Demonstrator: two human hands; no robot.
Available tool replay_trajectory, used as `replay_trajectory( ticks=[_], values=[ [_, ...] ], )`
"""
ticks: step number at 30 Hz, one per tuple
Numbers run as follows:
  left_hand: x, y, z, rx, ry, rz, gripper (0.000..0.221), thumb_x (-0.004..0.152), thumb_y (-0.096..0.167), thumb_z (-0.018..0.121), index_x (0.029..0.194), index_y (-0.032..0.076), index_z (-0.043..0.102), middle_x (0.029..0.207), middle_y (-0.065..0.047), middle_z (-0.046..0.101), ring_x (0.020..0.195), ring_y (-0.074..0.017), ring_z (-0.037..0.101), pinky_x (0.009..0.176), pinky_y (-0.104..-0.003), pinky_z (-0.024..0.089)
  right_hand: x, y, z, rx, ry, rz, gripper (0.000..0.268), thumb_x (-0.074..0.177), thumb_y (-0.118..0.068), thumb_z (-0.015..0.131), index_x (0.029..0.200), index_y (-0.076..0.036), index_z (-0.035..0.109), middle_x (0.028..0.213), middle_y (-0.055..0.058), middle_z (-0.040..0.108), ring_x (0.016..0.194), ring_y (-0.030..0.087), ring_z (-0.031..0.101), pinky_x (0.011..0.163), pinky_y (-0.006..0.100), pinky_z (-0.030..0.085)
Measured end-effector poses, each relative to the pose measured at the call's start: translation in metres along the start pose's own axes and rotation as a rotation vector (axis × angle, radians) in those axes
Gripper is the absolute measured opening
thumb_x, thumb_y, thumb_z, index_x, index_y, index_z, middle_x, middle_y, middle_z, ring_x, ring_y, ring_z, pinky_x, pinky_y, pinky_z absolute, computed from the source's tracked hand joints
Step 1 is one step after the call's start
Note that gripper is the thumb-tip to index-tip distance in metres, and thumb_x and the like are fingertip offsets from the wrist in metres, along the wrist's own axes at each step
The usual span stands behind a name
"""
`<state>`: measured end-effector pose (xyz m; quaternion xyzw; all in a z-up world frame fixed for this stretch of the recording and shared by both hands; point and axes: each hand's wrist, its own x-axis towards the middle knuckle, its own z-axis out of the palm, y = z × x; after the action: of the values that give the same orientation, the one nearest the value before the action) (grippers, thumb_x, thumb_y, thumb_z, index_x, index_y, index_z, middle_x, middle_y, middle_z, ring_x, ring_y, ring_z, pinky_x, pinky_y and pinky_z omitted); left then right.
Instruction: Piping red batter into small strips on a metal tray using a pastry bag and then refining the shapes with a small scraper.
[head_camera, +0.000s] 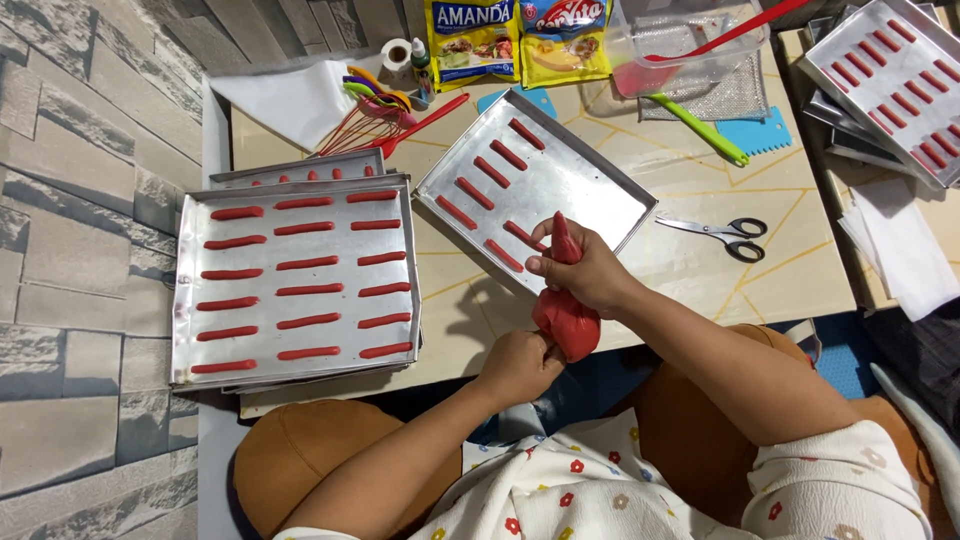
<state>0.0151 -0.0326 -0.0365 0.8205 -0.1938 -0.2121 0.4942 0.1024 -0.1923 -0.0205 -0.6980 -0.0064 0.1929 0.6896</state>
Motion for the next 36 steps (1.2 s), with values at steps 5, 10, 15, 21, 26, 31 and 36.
replay_trajectory(
  ticks=[5, 10, 15, 21, 26, 31, 36],
  values=[
    [0.009, -0.026, 0.026, 0.089, 0.005, 0.009, 0.043, 0.095, 0.017, 0.049, 0.053, 0.014, 0.046, 0.042, -0.002, 0.041, 0.041, -0.0116, 0.036, 0.044, -0.023, 0.033, 0.001, -0.004, 0.006, -0.148, 0.138, 0.128, 0.037, 0.084, -0.018, 0.086, 0.112, -0.007, 0.064, 0.077, 0.012, 0.068, 0.061, 0.019, 0.064, 0.062, 0.032, 0.055],
    [0.004, -0.017, 0.027, -0.113, 0.004, 0.034, 0.036, 0.095, 0.014, 0.044, 0.059, 0.014, 0.044, 0.044, -0.001, 0.039, 0.045, -0.0068, 0.039, 0.047, -0.022, 0.040, 0.005, -0.016, 0.000, -0.022, 0.121, 0.212, 0.039, 0.089, -0.012, 0.078, 0.122, -0.001, 0.060, 0.074, 0.009, 0.063, 0.058, 0.015, 0.061, 0.059, 0.030, 0.053],
    [-0.015, 0.014, -0.003, -0.520, -0.079, -0.125, 0.058, 0.086, 0.027, 0.077, 0.113, -0.006, 0.038, 0.089, -0.007, 0.056, 0.092, -0.0177, 0.062, 0.080, -0.035, 0.052, -0.008, -0.025, 0.012, -0.088, 0.151, 0.121, 0.039, 0.094, -0.016, 0.074, 0.125, 0.001, 0.058, 0.076, 0.010, 0.059, 0.062, 0.016, 0.058, 0.063, 0.029, 0.050],
    [0.006, -0.012, 0.024, -0.782, 0.259, -0.150, 0.091, 0.069, 0.021, 0.095, 0.136, 0.010, 0.035, 0.104, -0.012, 0.057, 0.076, -0.0190, 0.064, 0.054, -0.024, 0.055, -0.023, -0.031, 0.024, -0.128, -0.027, 0.028, 0.052, 0.093, -0.025, 0.073, 0.140, -0.009, 0.055, 0.087, 0.012, 0.066, 0.073, 0.018, 0.061, 0.070, 0.030, 0.051],
    [-0.003, 0.003, 0.022, -1.006, 0.254, -0.125, 0.070, 0.074, 0.009, 0.088, 0.126, 0.012, 0.041, 0.081, -0.004, 0.054, 0.060, -0.0103, 0.058, 0.045, -0.017, 0.044, -0.005, -0.044, -0.020, -0.231, -0.258, -0.162, 0.076, 0.102, -0.055, 0.036, 0.151, 0.003, 0.043, 0.122, 0.031, 0.063, 0.118, 0.040, 0.056, 0.105, 0.051, 0.039],
    [-0.002, -0.009, 0.028, -1.036, 0.219, -0.061, 0.079, 0.065, 0.008, 0.096, 0.126, 0.016, 0.046, 0.105, -0.004, 0.061, 0.094, -0.0100, 0.056, 0.073, -0.022, 0.045, 0.059, 0.003, -0.131, -0.977, 0.120, -0.254, 0.050, 0.100, -0.026, 0.067, 0.143, 0.000, 0.059, 0.131, 0.034, 0.056, 0.123, 0.056, 0.054, 0.104, 0.060, 0.042],
    [-0.006, -0.017, 0.037, -1.005, 0.141, -0.077, 0.086, 0.065, 0.009, 0.096, 0.133, 0.017, 0.044, 0.120, -0.002, 0.055, 0.118, -0.0132, 0.049, 0.104, -0.035, 0.042, 0.078, 0.024, -0.173, -1.171, 0.244, 0.102, 0.048, 0.091, -0.009, 0.062, 0.135, -0.028, 0.067, 0.115, 0.012, 0.074, 0.112, 0.039, 0.068, 0.092, 0.053, 0.054]
  ],
)
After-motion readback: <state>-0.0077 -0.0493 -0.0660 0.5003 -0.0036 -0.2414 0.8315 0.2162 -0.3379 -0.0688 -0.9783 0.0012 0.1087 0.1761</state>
